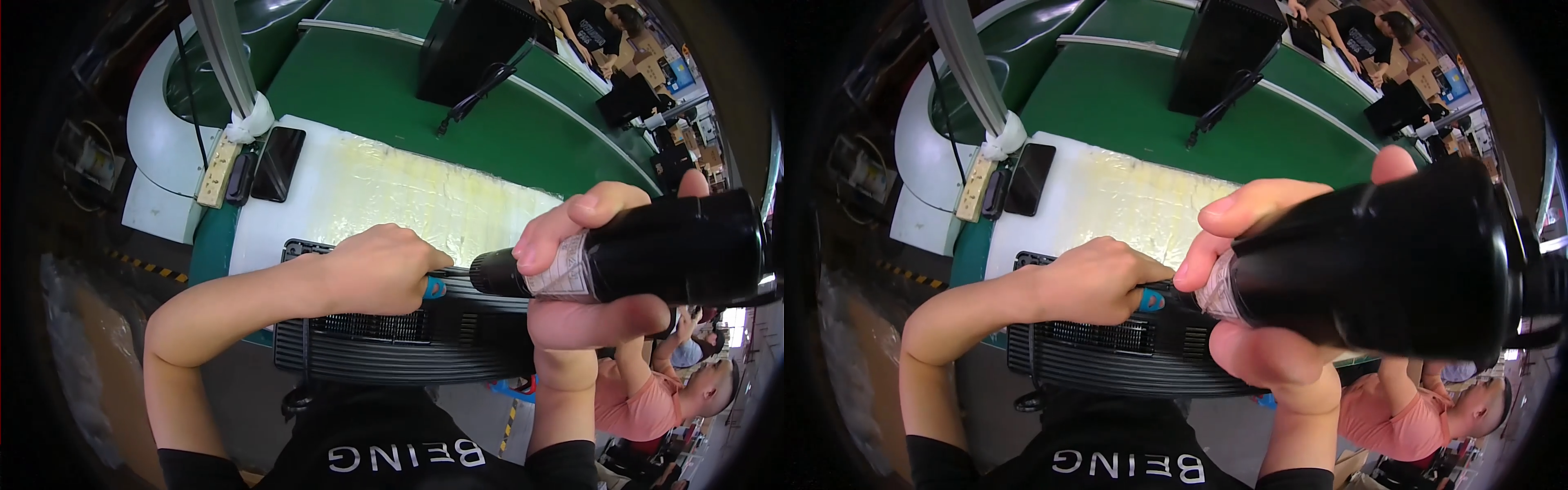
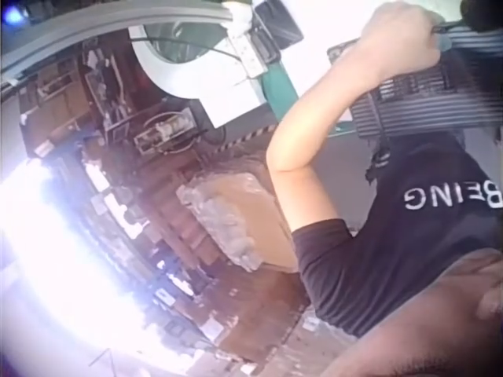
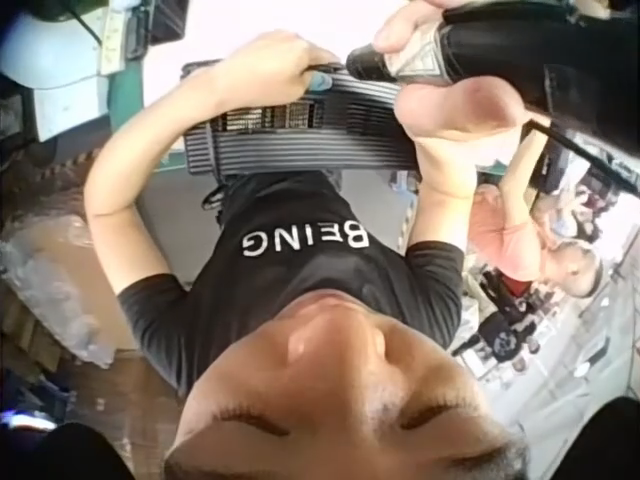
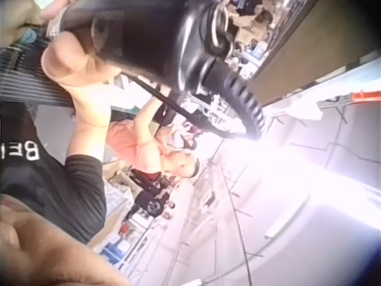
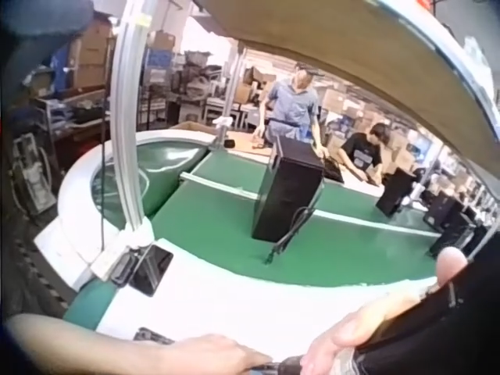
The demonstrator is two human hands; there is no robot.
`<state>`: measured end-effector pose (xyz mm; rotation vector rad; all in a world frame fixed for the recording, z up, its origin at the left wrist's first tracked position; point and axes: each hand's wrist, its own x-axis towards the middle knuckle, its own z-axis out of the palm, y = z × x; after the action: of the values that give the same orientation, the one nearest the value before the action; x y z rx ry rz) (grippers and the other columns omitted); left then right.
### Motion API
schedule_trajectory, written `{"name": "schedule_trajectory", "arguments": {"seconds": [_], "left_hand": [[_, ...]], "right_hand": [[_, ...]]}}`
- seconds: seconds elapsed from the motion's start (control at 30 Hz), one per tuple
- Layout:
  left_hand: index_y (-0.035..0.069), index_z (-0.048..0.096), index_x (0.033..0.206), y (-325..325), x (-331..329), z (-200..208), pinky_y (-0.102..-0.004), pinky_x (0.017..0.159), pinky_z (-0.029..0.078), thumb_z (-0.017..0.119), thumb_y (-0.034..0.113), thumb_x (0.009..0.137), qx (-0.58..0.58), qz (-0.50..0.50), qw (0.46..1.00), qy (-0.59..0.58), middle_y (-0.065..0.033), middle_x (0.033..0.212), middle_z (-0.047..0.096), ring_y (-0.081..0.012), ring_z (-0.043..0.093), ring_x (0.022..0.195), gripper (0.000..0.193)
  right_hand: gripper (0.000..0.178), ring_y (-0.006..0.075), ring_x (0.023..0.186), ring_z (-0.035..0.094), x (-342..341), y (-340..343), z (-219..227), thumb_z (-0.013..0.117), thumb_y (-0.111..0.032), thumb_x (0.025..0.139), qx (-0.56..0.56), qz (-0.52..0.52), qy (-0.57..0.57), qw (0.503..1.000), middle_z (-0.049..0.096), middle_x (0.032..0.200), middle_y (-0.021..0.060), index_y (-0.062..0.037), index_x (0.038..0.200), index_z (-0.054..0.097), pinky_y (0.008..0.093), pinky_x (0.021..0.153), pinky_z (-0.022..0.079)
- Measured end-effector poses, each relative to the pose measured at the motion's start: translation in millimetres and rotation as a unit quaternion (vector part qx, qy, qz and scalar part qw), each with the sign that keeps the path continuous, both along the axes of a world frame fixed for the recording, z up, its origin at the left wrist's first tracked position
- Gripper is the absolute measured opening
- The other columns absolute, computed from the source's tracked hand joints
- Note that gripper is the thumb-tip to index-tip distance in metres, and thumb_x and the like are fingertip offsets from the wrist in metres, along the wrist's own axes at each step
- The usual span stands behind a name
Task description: Assembling the components of an electronic device housing using an electric screwdriver at a factory workbench.
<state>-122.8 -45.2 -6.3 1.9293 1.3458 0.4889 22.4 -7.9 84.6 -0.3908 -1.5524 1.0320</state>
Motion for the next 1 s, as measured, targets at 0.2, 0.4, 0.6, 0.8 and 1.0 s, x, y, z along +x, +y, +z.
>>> {"name": "schedule_trajectory", "arguments": {"seconds": [0.2,0.4,0.6,0.8,1.0], "left_hand": [[0.004,0.066,0.097,-6,-2,8,-0.0469,0.077,0.049,0.054,0.008,0.077,0.000,-0.001,1.000,0.031,-0.0209,0.084,0.066,-0.0380,0.063,0.084,0.023],[-0.002,0.061,0.113,-36,-30,9,-0.0385,0.092,0.048,0.054,0.004,0.077,0.214,0.195,0.956,-0.046,-0.0198,0.110,0.065,-0.0333,0.063,0.102,0.037],[-0.005,0.042,0.134,-100,-34,-61,-0.0411,0.109,0.031,0.052,0.034,0.087,0.102,0.382,0.801,-0.450,-0.0223,0.136,0.047,-0.0296,0.046,0.126,0.062],[-0.006,0.048,0.122,-96,-22,-85,-0.0390,0.100,0.040,0.051,0.042,0.087,0.109,0.408,0.742,-0.521,-0.0197,0.116,0.055,-0.0285,0.054,0.111,0.060],[-0.005,0.048,0.120,-98,2,-84,-0.0325,0.096,0.042,0.043,0.033,0.094,0.172,0.489,0.751,-0.410,-0.0146,0.112,0.055,-0.0222,0.056,0.104,0.046]], "right_hand": [[0.092,0.0171,0.052,0.059,2,11,-6,0.050,-0.069,0.082,0.017,0.027,-0.074,0.997,0.060,0.093,0.0130,-0.0066,0.141,0.019,0.0252,0.049,0.051],[0.063,0.0229,0.056,0.057,101,31,27,0.045,-0.052,0.093,0.069,-0.022,-0.014,0.997,0.061,0.102,0.0246,-0.0010,0.128,0.040,0.0331,0.051,0.051],[0.059,0.0239,0.055,0.056,203,32,2,0.046,-0.046,0.092,0.147,-0.415,-0.011,0.898,0.060,0.090,0.0197,0.0031,0.124,0.042,0.0324,0.052,0.050],[0.051,0.0162,0.053,0.056,243,63,-104,0.049,-0.030,0.096,0.180,-0.526,-0.013,0.831,0.057,0.099,0.0177,0.0034,0.130,0.031,0.0250,0.050,0.046],[0.050,0.0189,0.054,0.057,251,61,-132,0.048,-0.032,0.095,0.140,-0.502,-0.037,0.853,0.057,0.100,0.0183,0.0035,0.125,0.030,0.0282,0.050,0.048]]}}
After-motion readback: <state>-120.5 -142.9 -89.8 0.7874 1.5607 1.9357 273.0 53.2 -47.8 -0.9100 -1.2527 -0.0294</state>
